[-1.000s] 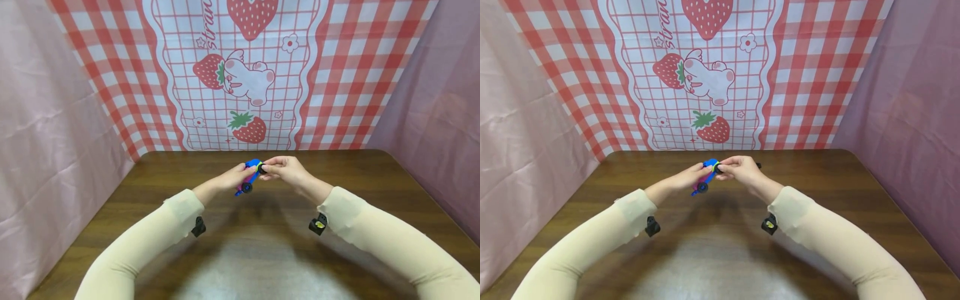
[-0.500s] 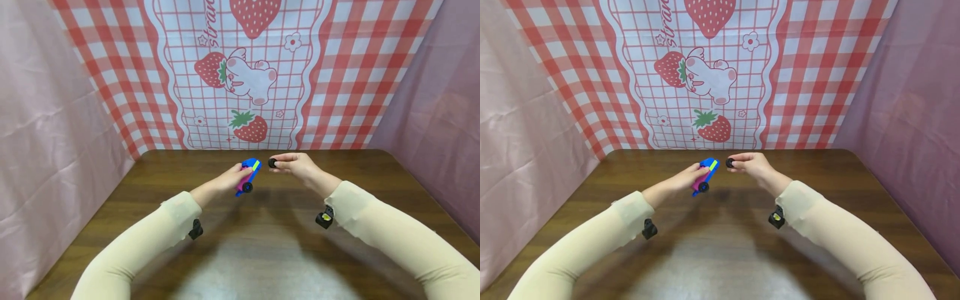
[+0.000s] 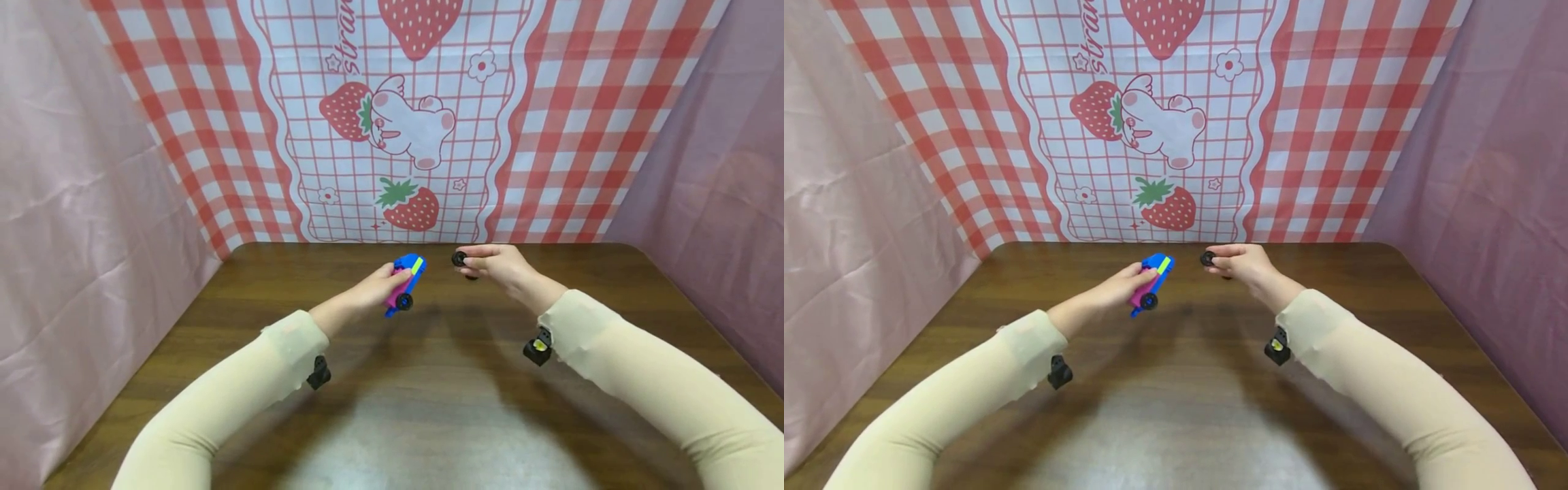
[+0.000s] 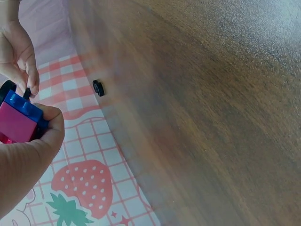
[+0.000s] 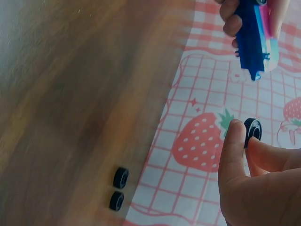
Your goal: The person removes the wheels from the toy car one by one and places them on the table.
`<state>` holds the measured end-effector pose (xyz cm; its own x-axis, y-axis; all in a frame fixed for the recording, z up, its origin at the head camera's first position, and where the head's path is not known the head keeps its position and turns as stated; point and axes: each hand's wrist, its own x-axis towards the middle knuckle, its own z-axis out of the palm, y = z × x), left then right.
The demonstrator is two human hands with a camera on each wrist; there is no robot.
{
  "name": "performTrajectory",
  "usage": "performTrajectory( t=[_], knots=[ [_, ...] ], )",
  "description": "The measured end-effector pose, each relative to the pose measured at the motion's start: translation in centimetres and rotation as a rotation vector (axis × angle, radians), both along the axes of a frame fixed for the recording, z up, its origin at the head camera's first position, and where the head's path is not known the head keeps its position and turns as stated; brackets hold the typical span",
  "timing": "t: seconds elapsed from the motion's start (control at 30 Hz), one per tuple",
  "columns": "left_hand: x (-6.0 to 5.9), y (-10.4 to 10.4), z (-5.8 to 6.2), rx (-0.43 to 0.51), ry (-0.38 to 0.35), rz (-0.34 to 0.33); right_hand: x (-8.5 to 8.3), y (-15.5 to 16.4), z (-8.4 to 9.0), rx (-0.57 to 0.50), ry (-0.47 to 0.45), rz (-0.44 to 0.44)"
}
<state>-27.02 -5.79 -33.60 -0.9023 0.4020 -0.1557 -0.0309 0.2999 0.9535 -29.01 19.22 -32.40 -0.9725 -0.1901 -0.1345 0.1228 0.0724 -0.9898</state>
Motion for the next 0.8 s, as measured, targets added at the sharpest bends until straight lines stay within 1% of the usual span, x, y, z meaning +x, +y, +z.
performTrajectory(
  t=[0.1,0.37,0.47,0.6,0.7,0.8],
  knots=[
    [0.0,0.1,0.0,0.003,-0.007,-0.002,-0.4,0.6,-0.1,-0.006,-0.003,-0.023],
    [0.0,0.1,0.0,-0.008,-0.010,-0.013,-1.5,2.7,-0.8,0.063,-0.032,-0.093],
    [0.0,0.0,-0.1,-0.008,-0.004,-0.018,-2.1,3.6,-1.4,0.039,-0.059,-0.108],
    [0.1,-0.1,0.0,-0.016,0.012,-0.027,-3.2,5.0,-2.1,-0.052,-0.130,-0.112],
    [0.1,-0.1,0.1,-0.023,0.024,-0.031,-3.9,6.0,-2.8,-0.096,-0.180,-0.126],
    [0.0,0.0,0.1,-0.027,0.026,-0.041,-4.1,7.0,-3.4,-0.051,-0.200,-0.151]
  ],
)
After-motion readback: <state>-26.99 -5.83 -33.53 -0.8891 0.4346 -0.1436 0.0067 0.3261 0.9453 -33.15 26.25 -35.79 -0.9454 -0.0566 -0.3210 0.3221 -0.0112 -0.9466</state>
